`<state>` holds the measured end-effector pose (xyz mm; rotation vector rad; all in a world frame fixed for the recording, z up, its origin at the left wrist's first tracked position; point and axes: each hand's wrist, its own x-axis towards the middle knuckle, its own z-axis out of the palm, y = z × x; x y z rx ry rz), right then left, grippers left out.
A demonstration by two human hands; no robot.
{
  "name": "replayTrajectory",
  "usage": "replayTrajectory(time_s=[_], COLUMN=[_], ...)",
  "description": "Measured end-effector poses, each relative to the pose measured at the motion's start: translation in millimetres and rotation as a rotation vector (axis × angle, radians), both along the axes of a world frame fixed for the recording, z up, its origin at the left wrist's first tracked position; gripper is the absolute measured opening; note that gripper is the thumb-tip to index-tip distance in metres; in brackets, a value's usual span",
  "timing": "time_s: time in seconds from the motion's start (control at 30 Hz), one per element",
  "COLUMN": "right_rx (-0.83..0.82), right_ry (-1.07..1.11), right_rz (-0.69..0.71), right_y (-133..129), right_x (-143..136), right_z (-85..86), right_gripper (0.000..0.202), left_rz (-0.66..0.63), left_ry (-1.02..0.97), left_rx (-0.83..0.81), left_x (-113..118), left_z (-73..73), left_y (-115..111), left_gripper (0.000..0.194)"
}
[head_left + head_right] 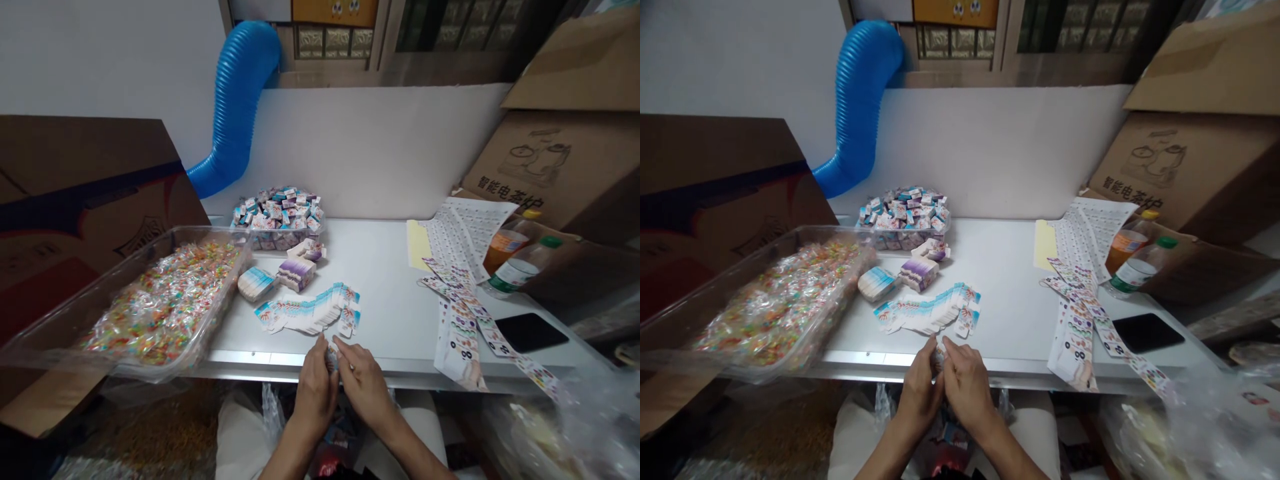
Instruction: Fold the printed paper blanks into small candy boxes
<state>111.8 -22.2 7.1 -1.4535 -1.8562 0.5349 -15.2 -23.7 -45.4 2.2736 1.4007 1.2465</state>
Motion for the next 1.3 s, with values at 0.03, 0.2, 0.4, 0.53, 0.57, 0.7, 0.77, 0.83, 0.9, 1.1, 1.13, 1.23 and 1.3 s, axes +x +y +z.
replayTrajectory(time_s=[0.03,0.2,0.4,0.53,0.57,0.7,0.77,0.83,0.9,1.1,1.13,1.23,1.3], right_rx=[0.057,0.212,-0.054,-0.017,0.046,0.280,0.329,0.342,0.358,0.157,0.089,0.009,0.004], right_ry=[-0.087,-0.282,-0.091,-0.187,-0.256,-0.444,-0.442,-0.377,-0.307,-0.164,-0.134,-0.204,-0.358], right_rz=[0.021,0.122,0.135,0.115,0.107,0.070,0.073,0.074,0.064,0.139,0.122,-0.014,-0.085], right_y=[-2,-13,-7,-7,-9,-17,-19,-20,-21,-12,-4,29,50], right_x=[0,-1,9,7,5,-4,-4,-3,-1,14,20,36,43], right_z=[0.7,6.5,20.7,22.4,20.5,8.0,1.4,-4.2,-8.4,-12.2,-13.3,-22.1,-31.9], right_gripper=[0.039,0.048,0.041,0.042,0.044,0.051,0.051,0.049,0.047,0.036,0.032,0.036,0.058], left_rz=[-0.011,-0.063,-0.090,-0.044,-0.023,0.001,-0.017,-0.027,-0.026,-0.032,-0.036,-0.060,-0.059], left_ry=[-0.003,-0.045,0.018,0.082,0.086,0.071,0.056,0.050,0.054,0.093,0.118,0.224,0.310], left_rx=[-0.006,-0.062,-0.002,0.066,0.073,0.042,-0.007,-0.051,-0.070,-0.086,-0.098,-0.151,-0.186], left_x=[-1,-4,-9,-7,-5,-3,-4,-5,-7,-9,-10,-11,-12], left_z=[-0.9,0.5,12.6,13.9,13.1,10.6,10.9,11.8,12.3,6.6,5.3,3.0,2.8], left_y=[0,-4,-3,1,1,-1,-3,-5,-5,-11,-14,-22,-27], left_gripper=[0.054,0.055,0.055,0.055,0.055,0.056,0.057,0.058,0.059,0.053,0.049,0.044,0.051])
